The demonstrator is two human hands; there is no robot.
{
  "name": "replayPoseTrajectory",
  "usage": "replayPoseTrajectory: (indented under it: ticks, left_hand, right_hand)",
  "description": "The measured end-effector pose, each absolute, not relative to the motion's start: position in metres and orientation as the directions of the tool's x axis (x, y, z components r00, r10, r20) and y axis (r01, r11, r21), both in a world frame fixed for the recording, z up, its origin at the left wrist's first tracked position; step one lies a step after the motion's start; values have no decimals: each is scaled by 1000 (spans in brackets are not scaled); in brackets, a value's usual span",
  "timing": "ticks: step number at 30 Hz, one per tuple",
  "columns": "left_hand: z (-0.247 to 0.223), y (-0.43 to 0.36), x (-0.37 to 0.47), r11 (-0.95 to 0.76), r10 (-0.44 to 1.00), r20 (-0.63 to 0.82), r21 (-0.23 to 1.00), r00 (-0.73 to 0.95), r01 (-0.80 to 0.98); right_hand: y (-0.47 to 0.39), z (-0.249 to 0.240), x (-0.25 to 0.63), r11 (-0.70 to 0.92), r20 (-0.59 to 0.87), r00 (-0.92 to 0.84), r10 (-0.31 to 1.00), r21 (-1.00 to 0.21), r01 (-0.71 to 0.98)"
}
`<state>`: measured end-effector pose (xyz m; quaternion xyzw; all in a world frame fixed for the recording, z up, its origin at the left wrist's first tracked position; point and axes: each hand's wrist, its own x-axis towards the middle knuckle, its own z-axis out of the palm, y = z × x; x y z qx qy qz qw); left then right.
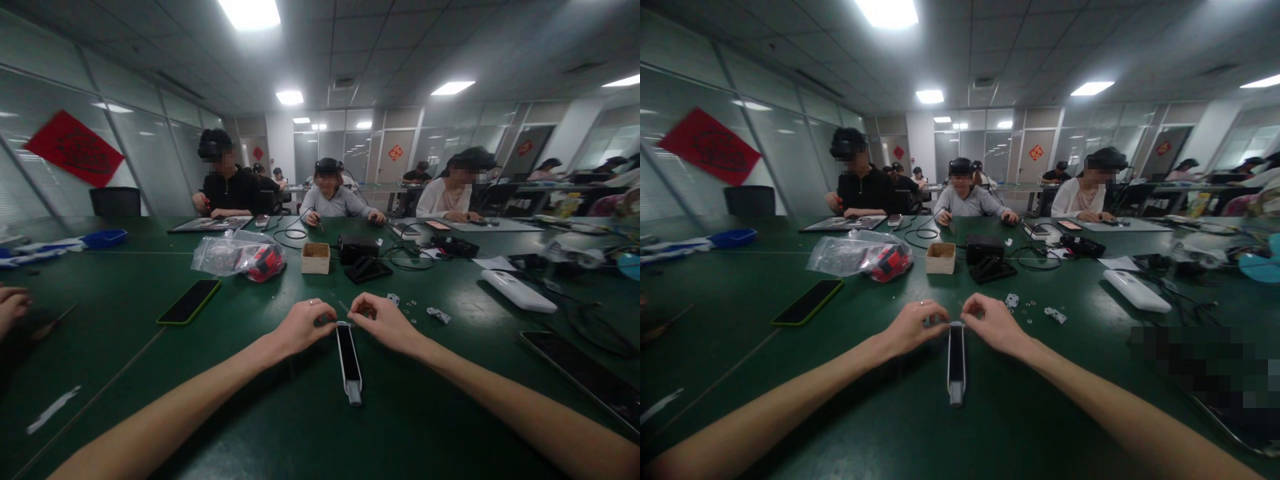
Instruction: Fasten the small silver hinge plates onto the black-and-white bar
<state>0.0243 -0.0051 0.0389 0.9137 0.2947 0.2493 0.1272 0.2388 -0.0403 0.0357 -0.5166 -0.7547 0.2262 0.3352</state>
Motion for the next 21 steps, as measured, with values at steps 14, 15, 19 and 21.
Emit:
replayPoseTrajectory:
  ticks: [14,15,19,21]
  left_hand:
    - [34,3,14,-665,706,197,516,681,540]
    - [33,3,14,-664,706,194,518,681,540]
    - [31,4,15,-658,707,189,527,681,538]
    - [29,5,15,-658,710,197,525,676,539]
  right_hand:
    - [-47,5,245,371,302,-241,922,-517,771]
    - [-47,5,245,380,305,-251,919,-509,772]
    - [-48,7,244,391,294,-275,915,-489,779]
    - [-49,8,243,387,291,-274,917,-480,788]
